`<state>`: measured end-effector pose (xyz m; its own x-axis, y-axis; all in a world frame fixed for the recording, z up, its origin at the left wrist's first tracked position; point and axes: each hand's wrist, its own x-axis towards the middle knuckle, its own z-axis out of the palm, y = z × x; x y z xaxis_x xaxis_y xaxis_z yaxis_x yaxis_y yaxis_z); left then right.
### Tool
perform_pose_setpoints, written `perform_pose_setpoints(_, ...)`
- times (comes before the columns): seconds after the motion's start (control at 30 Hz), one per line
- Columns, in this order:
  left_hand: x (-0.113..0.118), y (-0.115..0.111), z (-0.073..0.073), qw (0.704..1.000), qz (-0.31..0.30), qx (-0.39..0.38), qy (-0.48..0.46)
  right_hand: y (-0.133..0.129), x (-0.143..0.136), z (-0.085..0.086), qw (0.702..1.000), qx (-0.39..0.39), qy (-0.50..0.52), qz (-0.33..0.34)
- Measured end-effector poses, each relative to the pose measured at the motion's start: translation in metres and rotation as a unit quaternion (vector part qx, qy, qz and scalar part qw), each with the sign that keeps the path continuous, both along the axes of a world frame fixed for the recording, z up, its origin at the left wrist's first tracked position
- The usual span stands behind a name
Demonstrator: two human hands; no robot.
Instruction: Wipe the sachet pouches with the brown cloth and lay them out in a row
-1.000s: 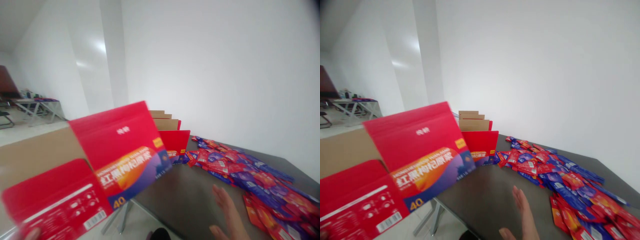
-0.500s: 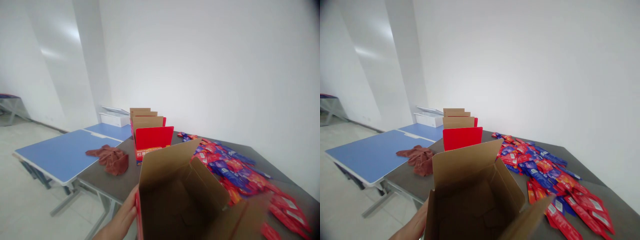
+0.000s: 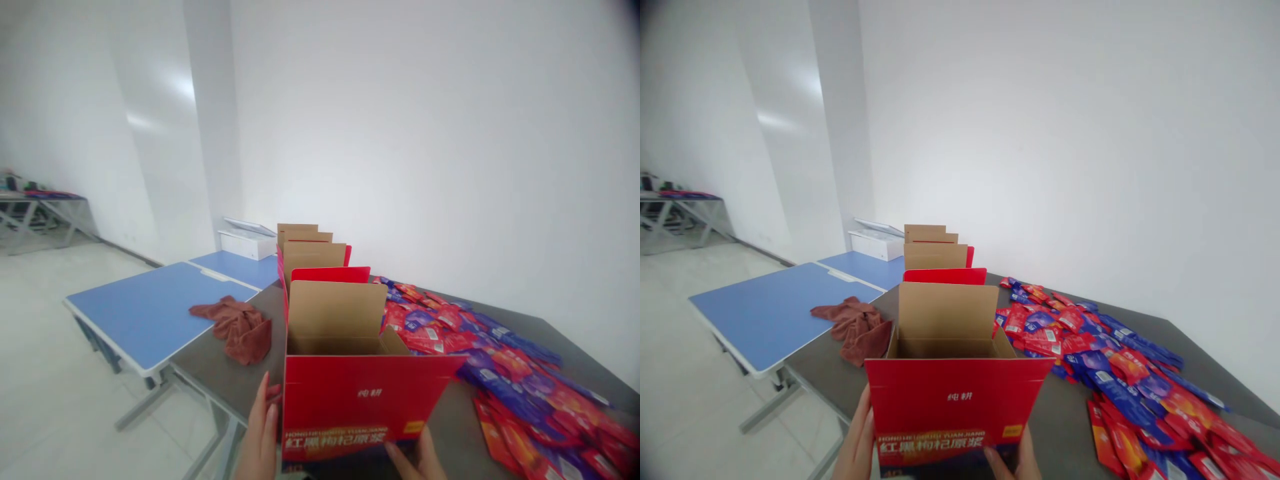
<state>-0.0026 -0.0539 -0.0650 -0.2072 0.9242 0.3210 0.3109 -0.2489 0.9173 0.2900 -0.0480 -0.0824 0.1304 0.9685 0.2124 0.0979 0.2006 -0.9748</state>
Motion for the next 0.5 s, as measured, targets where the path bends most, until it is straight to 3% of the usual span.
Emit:
perform_pose_setpoints(0.1,-0.008,0.001,-0.007,0.999,-0.004,0.034,-0.009,0.024,-0.024,0.013,0.998,0.000,-0.047,0.032)
perform_pose_setpoints(0.17,-0.016,0.016,0.004,0.999,-0.019,0.033,0.005,0.041,-0.044,0.024,0.998,0.020,-0.056,0.008)
perform_pose_setpoints(0.33,-0.040,0.088,0.050,0.998,-0.035,0.039,0.023,0.095,-0.093,0.049,0.996,0.056,-0.063,-0.008)
perform_pose_setpoints(0.4,-0.049,0.120,0.059,0.998,-0.034,0.046,0.028,0.120,-0.107,0.055,0.995,0.071,-0.070,-0.004)
perform_pose_setpoints(0.5,-0.061,0.164,0.062,0.999,0.008,0.037,0.035,0.156,-0.125,0.056,0.992,0.093,-0.086,0.009)
